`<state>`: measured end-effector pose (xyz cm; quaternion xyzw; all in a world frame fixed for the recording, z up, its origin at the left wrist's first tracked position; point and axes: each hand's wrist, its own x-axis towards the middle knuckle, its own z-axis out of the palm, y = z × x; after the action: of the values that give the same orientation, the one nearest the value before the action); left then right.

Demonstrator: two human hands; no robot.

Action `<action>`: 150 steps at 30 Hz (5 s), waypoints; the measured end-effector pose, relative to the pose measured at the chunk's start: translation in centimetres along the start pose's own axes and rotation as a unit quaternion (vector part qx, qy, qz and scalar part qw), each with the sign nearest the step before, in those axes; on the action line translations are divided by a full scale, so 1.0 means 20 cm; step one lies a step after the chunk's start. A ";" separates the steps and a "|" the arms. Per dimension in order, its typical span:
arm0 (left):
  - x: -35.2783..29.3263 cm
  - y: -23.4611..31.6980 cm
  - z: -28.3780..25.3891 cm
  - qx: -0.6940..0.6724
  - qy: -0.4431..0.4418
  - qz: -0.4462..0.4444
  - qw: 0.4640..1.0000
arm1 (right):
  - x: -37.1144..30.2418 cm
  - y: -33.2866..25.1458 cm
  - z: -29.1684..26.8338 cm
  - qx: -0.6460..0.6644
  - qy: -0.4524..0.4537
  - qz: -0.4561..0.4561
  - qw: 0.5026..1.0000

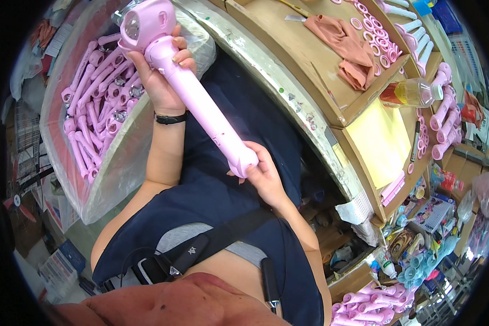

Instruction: The person assembles pink light sticks by wiping them with a cloth, attaching a silver crown to the top, and applying a label to the handle. They repeat this process for multiple units, placing finished items on the table.

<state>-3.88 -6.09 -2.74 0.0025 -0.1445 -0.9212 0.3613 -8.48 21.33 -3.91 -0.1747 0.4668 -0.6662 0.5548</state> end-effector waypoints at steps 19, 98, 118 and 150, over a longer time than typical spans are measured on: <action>0.00 -0.07 0.06 0.020 -0.036 0.022 0.999 | 0.06 0.02 -0.02 0.258 -0.040 0.132 0.956; 0.09 -0.89 0.67 0.301 -0.313 -0.313 0.845 | -0.99 -0.59 -0.53 -0.243 0.348 -0.308 0.852; -0.08 -1.02 0.56 0.486 -0.384 0.185 0.763 | -0.79 -0.59 -0.36 -0.363 0.531 -0.483 0.594; -0.04 -0.99 0.44 0.442 -0.211 -0.324 0.809 | -0.75 -0.37 -0.52 -0.157 0.490 -0.209 0.832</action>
<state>-17.50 10.57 0.28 0.0143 -0.5997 -0.7992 -0.0380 -15.71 38.88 1.27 -0.0036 0.7281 -0.6823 0.0666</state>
